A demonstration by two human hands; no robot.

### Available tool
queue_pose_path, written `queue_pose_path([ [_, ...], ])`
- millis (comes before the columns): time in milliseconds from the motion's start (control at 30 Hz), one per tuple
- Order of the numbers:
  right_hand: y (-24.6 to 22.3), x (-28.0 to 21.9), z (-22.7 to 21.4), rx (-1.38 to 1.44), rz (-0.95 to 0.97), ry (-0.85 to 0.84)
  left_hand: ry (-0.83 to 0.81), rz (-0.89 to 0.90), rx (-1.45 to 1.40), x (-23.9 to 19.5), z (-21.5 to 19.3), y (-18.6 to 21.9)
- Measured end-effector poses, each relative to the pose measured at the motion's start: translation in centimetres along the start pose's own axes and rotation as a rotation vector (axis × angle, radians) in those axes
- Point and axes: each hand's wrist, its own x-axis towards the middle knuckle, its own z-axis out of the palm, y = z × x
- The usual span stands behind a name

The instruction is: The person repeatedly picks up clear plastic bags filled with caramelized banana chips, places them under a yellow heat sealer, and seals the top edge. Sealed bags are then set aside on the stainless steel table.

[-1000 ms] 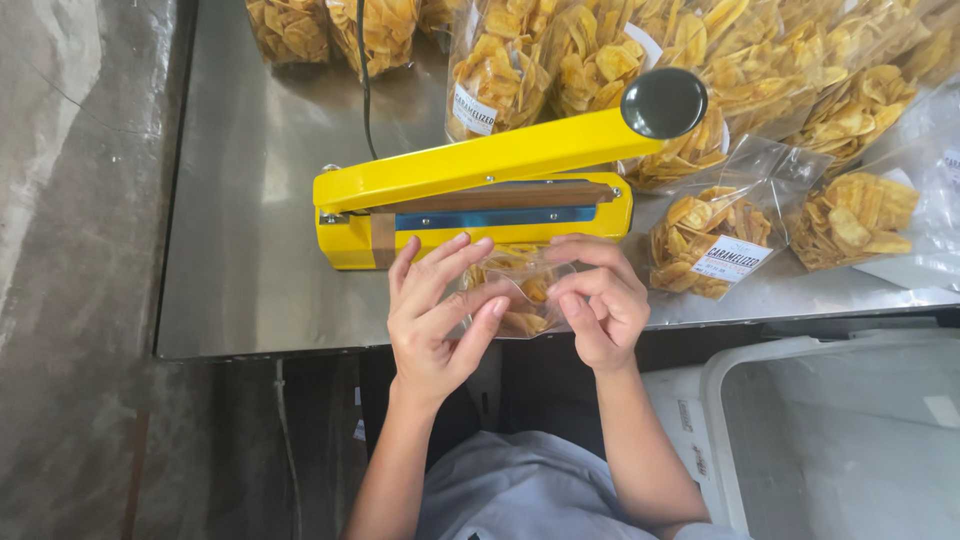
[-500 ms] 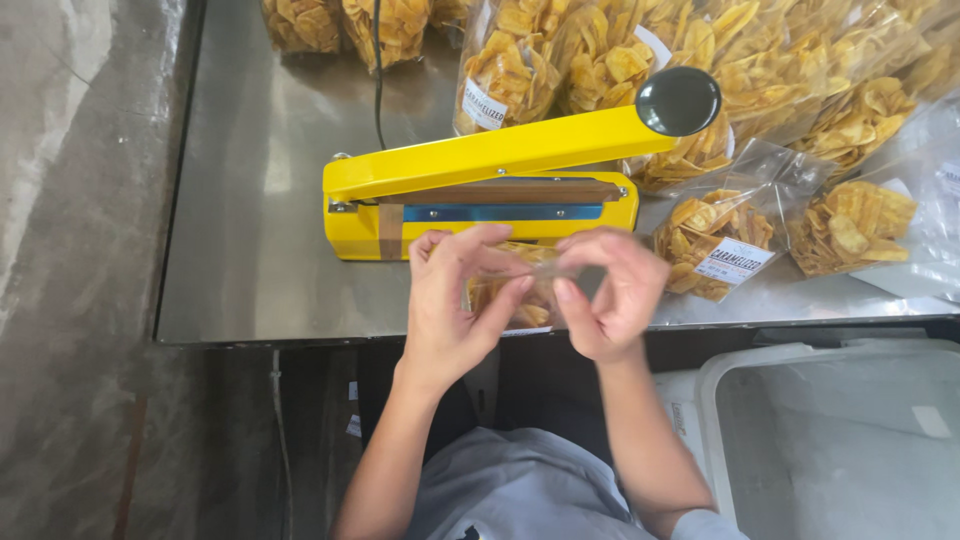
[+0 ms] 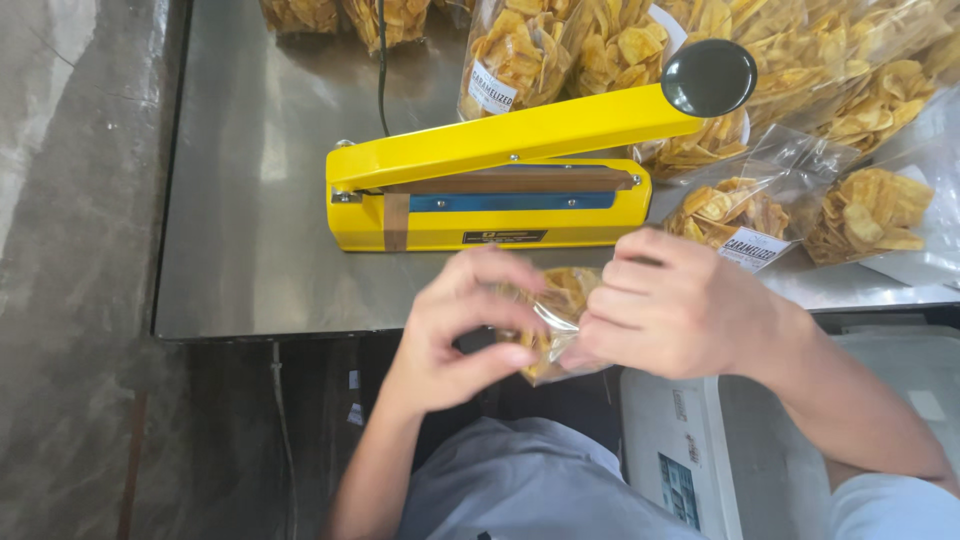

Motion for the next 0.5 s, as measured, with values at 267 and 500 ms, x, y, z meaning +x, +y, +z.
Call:
queue_pose_path([
  [267, 7.2, 0.4, 9.4, 0.048, 0.335, -0.091, -0.129, -0.646, -1.276, -4.5, 3.4, -6.4],
  [500, 12.0, 2.1, 11.8, 0.157, 0.469, 0.056, 0.095, -0.712, -1.453, -3.6, 4.6, -7.4],
])
